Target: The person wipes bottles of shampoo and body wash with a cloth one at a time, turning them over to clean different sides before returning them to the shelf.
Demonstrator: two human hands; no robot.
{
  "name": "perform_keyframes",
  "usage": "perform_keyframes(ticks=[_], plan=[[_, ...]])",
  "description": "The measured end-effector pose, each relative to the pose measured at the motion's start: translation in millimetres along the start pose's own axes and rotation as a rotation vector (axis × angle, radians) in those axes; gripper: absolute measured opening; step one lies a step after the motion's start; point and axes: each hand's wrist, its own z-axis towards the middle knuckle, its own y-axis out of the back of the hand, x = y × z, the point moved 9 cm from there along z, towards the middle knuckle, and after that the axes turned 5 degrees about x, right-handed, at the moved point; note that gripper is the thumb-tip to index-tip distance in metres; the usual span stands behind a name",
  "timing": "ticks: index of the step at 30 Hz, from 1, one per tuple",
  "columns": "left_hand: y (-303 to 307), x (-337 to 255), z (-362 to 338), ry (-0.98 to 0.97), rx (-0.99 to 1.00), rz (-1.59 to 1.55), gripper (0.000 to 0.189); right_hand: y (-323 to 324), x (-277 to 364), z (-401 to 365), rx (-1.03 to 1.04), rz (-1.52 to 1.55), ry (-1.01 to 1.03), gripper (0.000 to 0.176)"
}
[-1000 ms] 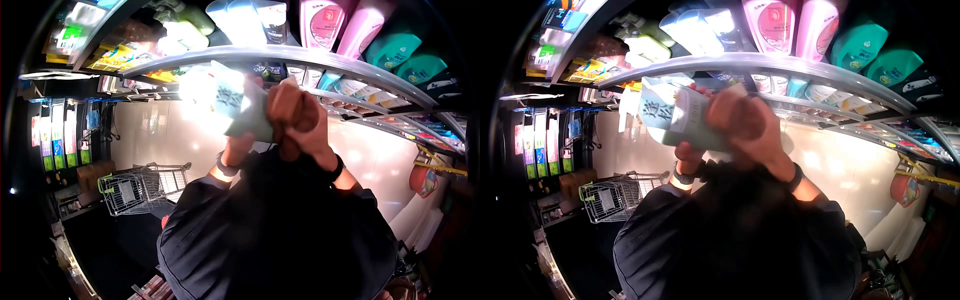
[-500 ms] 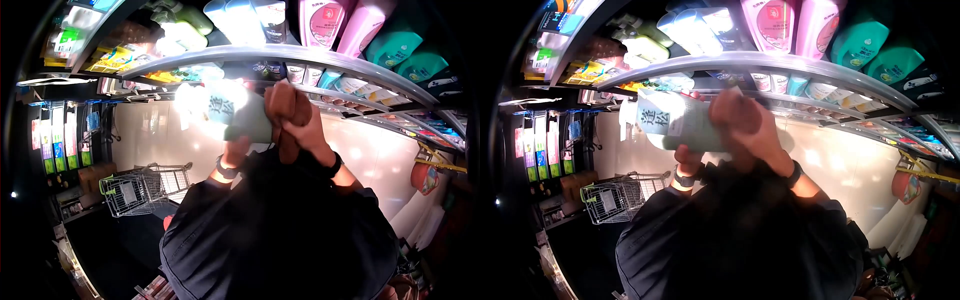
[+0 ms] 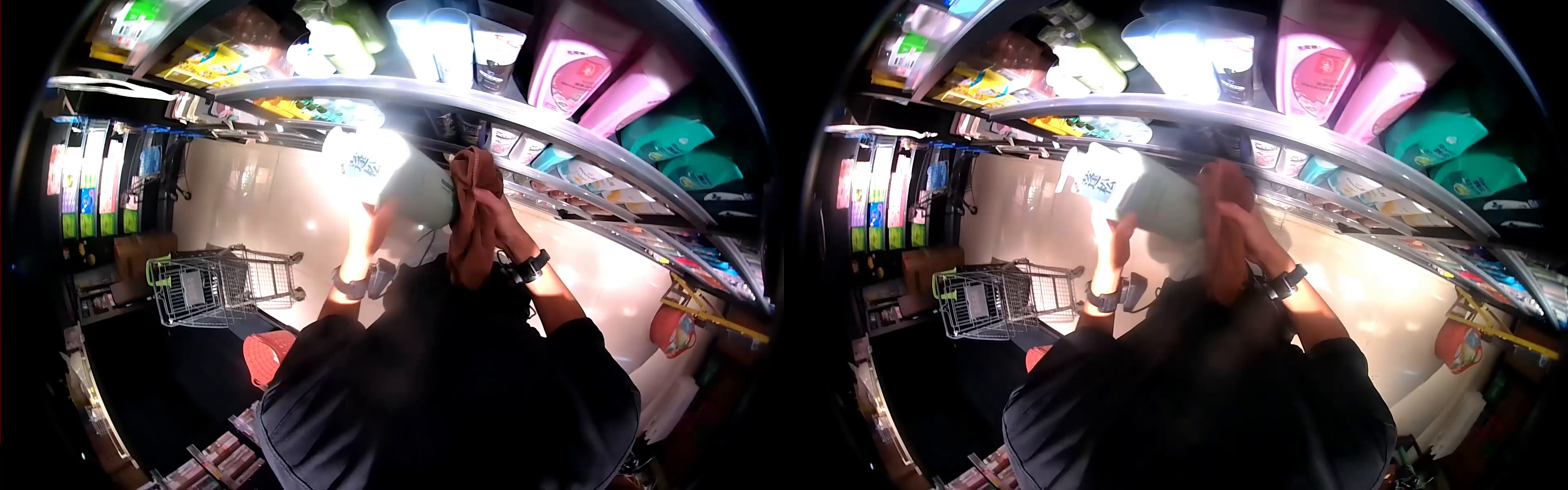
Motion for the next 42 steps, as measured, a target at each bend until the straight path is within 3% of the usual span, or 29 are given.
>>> perform_keyframes(ticks=[2, 4, 6, 9, 12, 14, 16, 19, 22, 25, 27, 30, 33, 36, 39, 41, 42], plan=[[15.4, 15.9, 7.0, 0.06, -0.096, 0.095, 0.048, -1.5, 5.4, 6.4, -0.018, -0.16, 0.1, 0.063], [20.7, 23.1, 10.4, 0.066, -0.067, 0.031, 0.044, -6.5, 6.2, 11.3, -0.011, -0.277, 0.131, 0.064], [25.6, 13.3, 20.0, -0.041, -0.12, 0.219, 0.037, -2.2, -1.8, 21.8, 0.009, -0.371, 0.139, 0.065], [36.0, 32.2, 33.2, -0.175, -0.029, 0.063, 0.04, 3.2, -0.8, 31.8, 0.029, -0.459, 0.147, 0.064], [40.6, 42.6, 53.0, -0.25, 0.079, 0.426, 0.048, -2.8, 20.7, 21.6, -0.03, -0.5, 0.334, 0.061], [47.8, 52.2, 67.7, -0.389, 0.038, 0.542, 0.056, 11.2, 28.2, 5.1, -0.103, -0.464, 0.418, 0.062], [56.1, 59.3, 86.0, -0.331, 0.0, 0.246, 0.062, 24.5, 25.5, -13.8, -0.205, -0.3, 0.321, 0.056], [61.8, 103.8, 121.5, -0.19, 0.049, -0.223, 0.06, 15.5, 34.6, -40.8, -0.306, -0.256, 0.394, 0.053], [62.9, 73.4, 135.9, -0.59, -0.027, 0.334, 0.054, 9.7, 37.4, -60.7, -0.405, -0.246, 0.464, 0.045], [48.5, 70.7, 149.7, -0.619, 0.103, 0.357, 0.046, 2.1, 39.7, -72.7, -0.48, -0.285, 0.533, 0.046], [42.9, 76.1, 158.7, -0.612, 0.151, 0.359, 0.042, 5.6, 34.2, -75.2, -0.471, -0.319, 0.502, 0.057], [30.4, 100.1, 171.8, -0.555, 0.286, 0.352, 0.038, 13.2, 28.2, -77.2, -0.51, -0.346, 0.529, 0.055], [23.4, 85.8, 166.1, -0.877, 0.167, 0.626, 0.038, 9.8, 23.0, -77.9, -0.55, -0.344, 0.545, 0.053], [8.8, 84.0, 172.1, -0.931, 0.419, 0.315, 0.037, 9.6, 16.9, -75.8, -0.589, -0.361, 0.557, 0.05], [13.1, 80.8, 179.1, -0.833, 0.463, 0.236, 0.037, -0.2, 17.5, -72.5, -0.611, -0.385, 0.584, 0.049], [27.7, 97.7, 187.7, -0.487, 0.338, 0.391, 0.037, -2.0, 13.2, -68.6, -0.614, -0.375, 0.557, 0.05], [17.9, 101.1, 191.9, -0.508, 0.531, 0.142, 0.037, -11.6, 15.0, -67.7, -0.607, -0.391, 0.573, 0.05]])
